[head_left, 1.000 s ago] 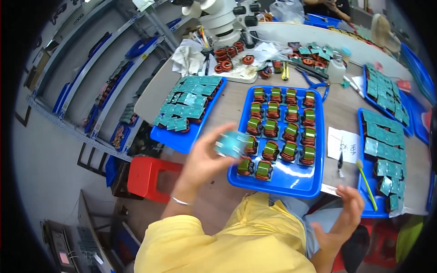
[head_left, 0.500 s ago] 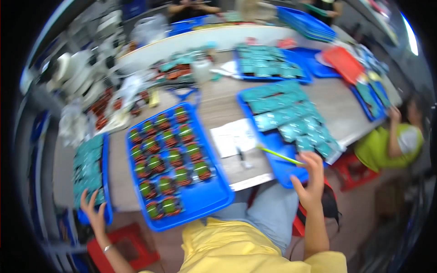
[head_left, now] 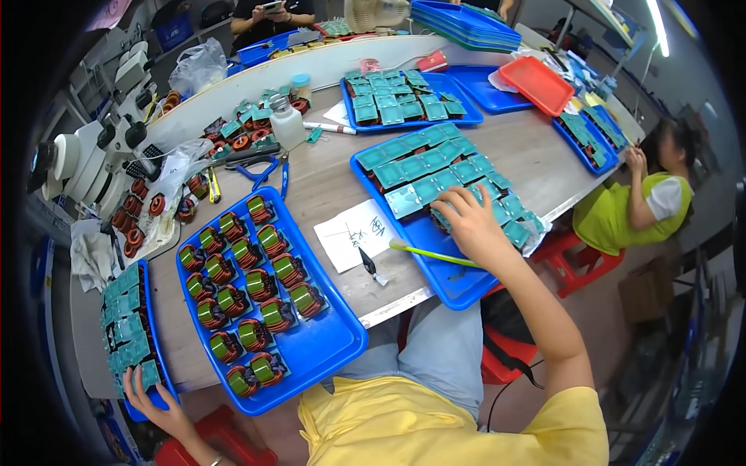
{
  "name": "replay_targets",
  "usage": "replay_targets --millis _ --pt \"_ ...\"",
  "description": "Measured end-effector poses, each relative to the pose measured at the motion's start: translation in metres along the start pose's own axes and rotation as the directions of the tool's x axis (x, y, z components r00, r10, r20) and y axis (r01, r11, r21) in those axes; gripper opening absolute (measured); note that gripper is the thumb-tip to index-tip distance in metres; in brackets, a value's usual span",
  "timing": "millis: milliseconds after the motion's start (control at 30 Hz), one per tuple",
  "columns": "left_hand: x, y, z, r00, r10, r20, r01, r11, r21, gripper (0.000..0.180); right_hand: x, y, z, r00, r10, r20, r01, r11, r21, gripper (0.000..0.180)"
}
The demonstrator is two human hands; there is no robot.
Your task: Inspecting and cleaning toroidal inductors before placing them on circuit boards at an assembly station.
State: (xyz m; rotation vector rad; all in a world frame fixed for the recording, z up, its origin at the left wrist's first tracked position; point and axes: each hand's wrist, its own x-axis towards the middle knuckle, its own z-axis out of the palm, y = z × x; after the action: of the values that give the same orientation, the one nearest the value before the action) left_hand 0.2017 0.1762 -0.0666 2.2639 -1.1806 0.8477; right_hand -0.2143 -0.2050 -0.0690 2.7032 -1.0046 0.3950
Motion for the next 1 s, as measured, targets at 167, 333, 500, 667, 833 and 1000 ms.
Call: replay_targets --millis 167,333,500,667,833,1000 --pt "0.000 0.102 -0.003 0.996 -0.030 -0.083 -0.025 0.802 -0.597 0.021 0.006 -0.007 -0.037 0.994 -0.112 0.009 0.111 0.989 0.097 0.053" --pt "0.020 0.207 0.001 0.929 0.267 0.257 0.195 0.237 -0.952 0.044 -0.007 -0.034 -0.081 0.992 -0.100 0.079 -0.023 0.471 0.882 0.050" --pt "0.014 0.258 0.019 0.555 0.728 0.402 0.767 -0.261 -0.586 0.087 -0.017 -0.065 -0.096 0.931 -0.357 -0.071 0.124 0.128 0.984 0.050" --pt "0.007 0.271 0.013 0.445 0.789 0.423 0.895 -0.382 -0.229 0.089 -0.031 -0.074 -0.091 0.892 -0.415 -0.176 0.219 0.057 0.974 0.053" --pt "0.003 0.265 0.010 0.523 0.714 0.465 0.852 -0.430 -0.298 0.084 -0.060 -0.093 -0.086 0.991 -0.097 -0.089 0.107 0.191 0.976 0.063" --pt "0.005 0.262 0.011 0.590 0.704 0.396 0.765 -0.331 -0.552 0.063 -0.083 -0.114 -0.077 0.992 0.099 -0.083 0.067 0.149 0.987 0.075"
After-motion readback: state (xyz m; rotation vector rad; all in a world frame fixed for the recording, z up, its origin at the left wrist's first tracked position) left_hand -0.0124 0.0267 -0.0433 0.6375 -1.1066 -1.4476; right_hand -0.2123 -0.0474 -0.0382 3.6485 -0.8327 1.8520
